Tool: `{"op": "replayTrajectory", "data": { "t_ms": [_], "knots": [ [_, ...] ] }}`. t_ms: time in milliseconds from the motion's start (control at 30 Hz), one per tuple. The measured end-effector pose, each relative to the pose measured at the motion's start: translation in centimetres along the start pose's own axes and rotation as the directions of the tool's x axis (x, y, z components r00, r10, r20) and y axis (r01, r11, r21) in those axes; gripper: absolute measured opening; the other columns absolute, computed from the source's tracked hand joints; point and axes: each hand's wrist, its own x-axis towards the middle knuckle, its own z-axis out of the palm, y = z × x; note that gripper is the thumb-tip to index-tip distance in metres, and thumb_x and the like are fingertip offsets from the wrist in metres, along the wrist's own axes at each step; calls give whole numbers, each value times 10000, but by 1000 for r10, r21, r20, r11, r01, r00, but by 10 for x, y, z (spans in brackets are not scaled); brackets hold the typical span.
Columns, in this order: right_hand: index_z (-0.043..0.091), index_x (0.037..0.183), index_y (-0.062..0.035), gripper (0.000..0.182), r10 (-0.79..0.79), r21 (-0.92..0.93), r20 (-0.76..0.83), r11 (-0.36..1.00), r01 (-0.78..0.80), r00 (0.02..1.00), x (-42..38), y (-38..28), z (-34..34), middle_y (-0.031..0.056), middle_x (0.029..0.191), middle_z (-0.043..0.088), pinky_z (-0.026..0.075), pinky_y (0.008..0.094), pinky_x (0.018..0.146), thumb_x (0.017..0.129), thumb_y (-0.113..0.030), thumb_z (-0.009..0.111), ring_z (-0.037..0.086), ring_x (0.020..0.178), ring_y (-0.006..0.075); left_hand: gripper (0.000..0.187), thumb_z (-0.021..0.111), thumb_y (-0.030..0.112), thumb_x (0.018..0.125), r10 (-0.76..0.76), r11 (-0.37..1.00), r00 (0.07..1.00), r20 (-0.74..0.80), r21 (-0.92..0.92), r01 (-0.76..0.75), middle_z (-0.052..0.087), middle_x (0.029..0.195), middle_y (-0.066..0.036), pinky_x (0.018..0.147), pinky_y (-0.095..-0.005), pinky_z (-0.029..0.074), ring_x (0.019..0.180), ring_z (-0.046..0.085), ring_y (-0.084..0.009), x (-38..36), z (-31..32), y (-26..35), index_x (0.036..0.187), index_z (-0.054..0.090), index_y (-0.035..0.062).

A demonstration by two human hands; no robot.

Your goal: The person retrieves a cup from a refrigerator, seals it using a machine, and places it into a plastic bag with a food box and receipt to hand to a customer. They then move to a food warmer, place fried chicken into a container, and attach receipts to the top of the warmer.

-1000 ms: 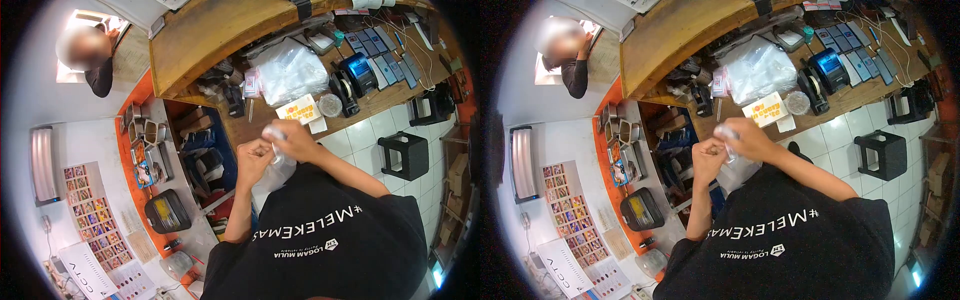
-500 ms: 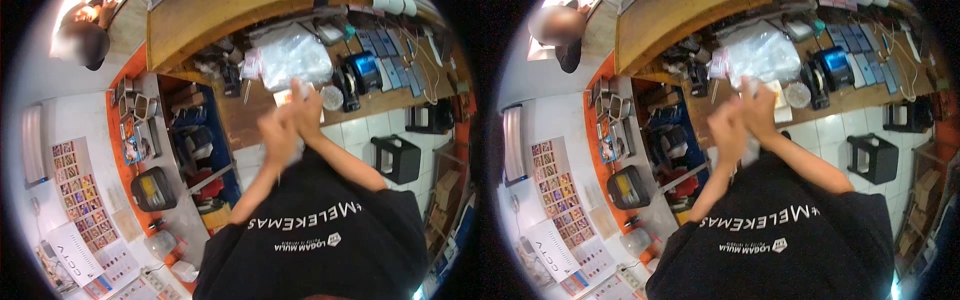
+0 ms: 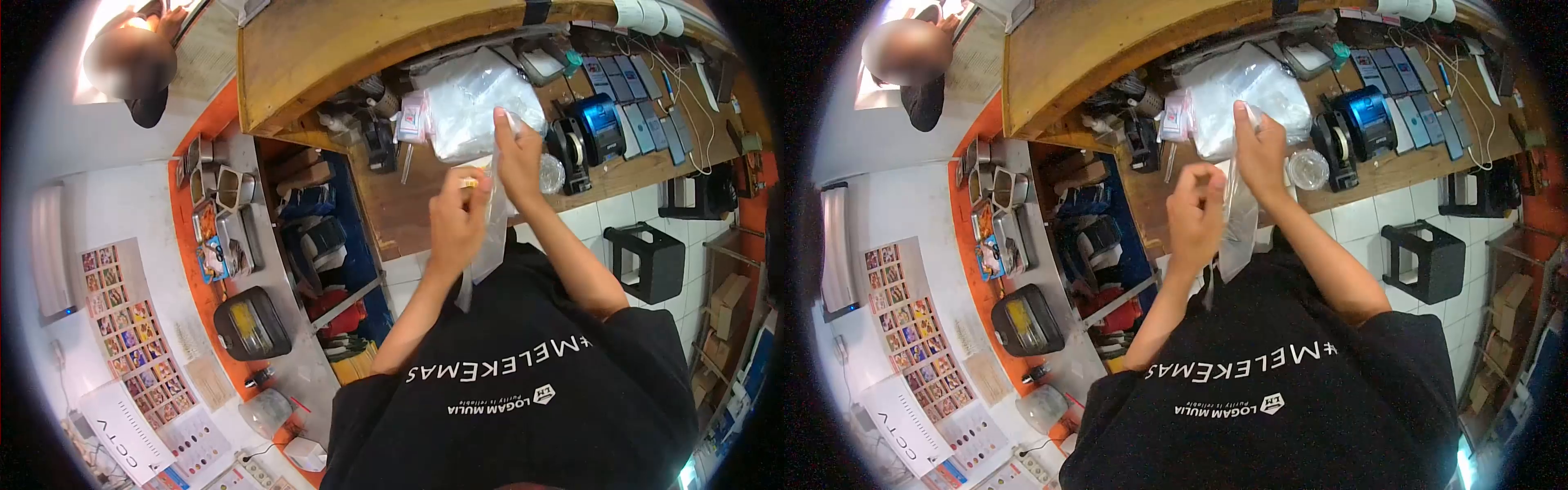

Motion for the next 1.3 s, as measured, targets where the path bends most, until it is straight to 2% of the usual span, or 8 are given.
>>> {"op": "replayTrajectory", "data": {
  "t_ms": [100, 267, 500, 633, 1000, 1067, 1200, 1300],
  "knots": [
    [511, 678, -65, 434, 51, -81, 148, 996, -39, 988, -1, -15, -13, -69, 607, 448, 302, 262, 486, 1024, -324, 544, 356, 565, 28, 321, 659, 233, 958, -434, 888, 819, 376, 23, 460, 646, 706, -43, 627, -239, 490, 668, 604, -70, 24, -48, 0, 1180, 673, 2],
    [538, 701, -60, 414, 4, -159, 330, 986, 51, 944, 6, -22, -9, -67, 613, 442, 321, 256, 503, 1019, -324, 555, 372, 587, 32, 239, 674, 97, 930, -94, 996, 842, 532, 52, 79, 734, 963, -139, 790, -251, 541, 858, 690, -118, 34, -59, -11, 1129, 686, -34],
    [620, 994, -38, 300, 72, -41, 564, 997, -59, 823, 21, -37, -19, -22, 813, 584, 430, 248, 617, 972, -336, 629, 511, 712, 61, 242, 788, -53, 770, -300, 821, 769, 565, -257, 509, 719, 915, -88, 731, -226, 544, 789, 669, -100, 43, -65, -22, 980, 673, -23],
    [563, 1192, -19, 458, -114, -229, 143, 962, 145, 983, 14, -46, -51, 106, 1132, 615, 499, 297, 844, 879, -300, 744, 609, 961, 143, 278, 822, -69, 724, -315, 733, 830, 460, -438, 521, 681, 822, -26, 688, -205, 529, 731, 639, -69, 42, -59, -41, 916, 638, 12],
    [528, 680, -54, 373, 373, -209, 538, 928, -309, 756, -58, -20, -27, -29, 606, 512, 364, 259, 517, 893, -276, 739, 465, 583, 48, 433, 829, -82, 671, -293, 743, 705, 646, -310, 593, 527, 736, 61, 591, -179, 418, 679, 478, -6, 8, -67, -49, 832, 473, 104],
    [485, 674, -18, 347, 432, -223, 660, 894, -389, 614, -60, -22, -33, 15, 573, 502, 420, 305, 537, 867, -194, 714, 519, 586, 106, 379, 790, -72, 716, -398, 790, 764, 508, -234, 567, 478, 665, 71, 534, -173, 363, 619, 449, 0, 2, -88, -62, 772, 464, 114],
    [497, 660, -12, 143, 15, -636, 514, 678, 369, 858, -35, -15, -85, 58, 565, 456, 398, 309, 525, 753, -7, 606, 481, 547, 118, 259, 763, -3, 775, -353, 912, 935, 17, 231, 340, 487, 606, 56, 522, -202, 357, 565, 430, -31, -6, -168, -128, 753, 516, 72],
    [572, 767, -4, 58, 122, -648, 309, 753, 115, 943, -18, -49, -110, 77, 606, 525, 416, 324, 573, 808, -26, 605, 509, 585, 158, 151, 725, 31, 839, -166, 896, 957, -237, 370, 247, 538, 704, 13, 567, -212, 407, 619, 479, -47, -16, -215, -149, 930, 606, 11]
  ]
}}
